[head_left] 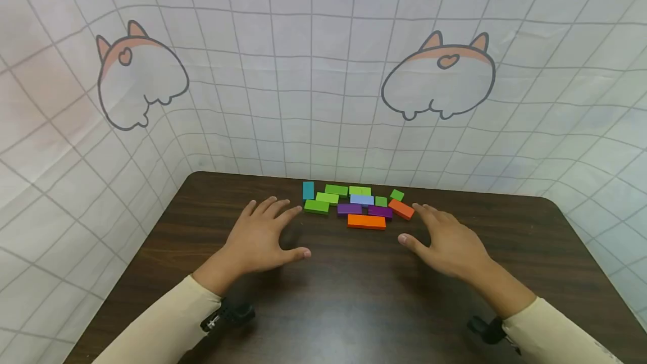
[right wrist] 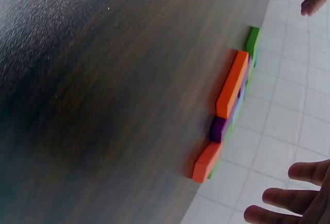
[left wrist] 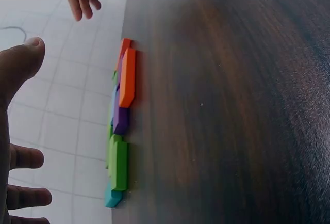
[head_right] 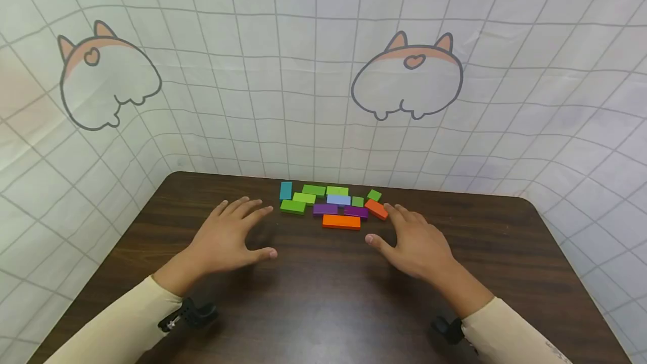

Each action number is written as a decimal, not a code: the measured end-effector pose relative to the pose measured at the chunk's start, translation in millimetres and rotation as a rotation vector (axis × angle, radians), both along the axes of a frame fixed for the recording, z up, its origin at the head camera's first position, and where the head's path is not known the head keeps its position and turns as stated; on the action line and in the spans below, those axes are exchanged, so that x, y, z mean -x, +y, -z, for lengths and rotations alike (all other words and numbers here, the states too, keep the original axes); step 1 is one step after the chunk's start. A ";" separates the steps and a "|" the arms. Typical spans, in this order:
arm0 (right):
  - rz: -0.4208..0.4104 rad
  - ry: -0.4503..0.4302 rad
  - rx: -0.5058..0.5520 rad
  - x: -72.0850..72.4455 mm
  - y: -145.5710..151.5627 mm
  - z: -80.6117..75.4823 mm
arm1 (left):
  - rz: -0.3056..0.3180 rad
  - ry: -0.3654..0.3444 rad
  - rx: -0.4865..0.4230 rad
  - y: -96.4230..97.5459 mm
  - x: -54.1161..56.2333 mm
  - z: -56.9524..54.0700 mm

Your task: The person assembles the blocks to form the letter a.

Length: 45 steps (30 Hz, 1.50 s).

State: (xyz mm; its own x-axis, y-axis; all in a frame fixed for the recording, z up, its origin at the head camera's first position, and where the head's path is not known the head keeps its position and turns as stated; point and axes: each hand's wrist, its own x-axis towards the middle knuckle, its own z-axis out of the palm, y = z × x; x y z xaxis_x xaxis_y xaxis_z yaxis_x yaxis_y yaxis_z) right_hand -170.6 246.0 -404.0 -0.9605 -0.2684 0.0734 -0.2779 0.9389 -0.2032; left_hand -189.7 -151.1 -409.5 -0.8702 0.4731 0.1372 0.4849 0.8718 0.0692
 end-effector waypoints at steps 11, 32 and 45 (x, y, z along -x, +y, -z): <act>0.011 -0.034 0.028 10.3 -10.9 12.5 | 0.021 -0.013 -0.014 8.3 6.0 14.5; -0.051 -0.100 0.026 29.9 -35.9 40.3 | 0.043 -0.075 0.018 21.1 8.1 26.5; -0.094 -0.093 -0.019 38.9 -47.3 51.6 | 0.037 -0.100 0.036 26.1 6.5 31.2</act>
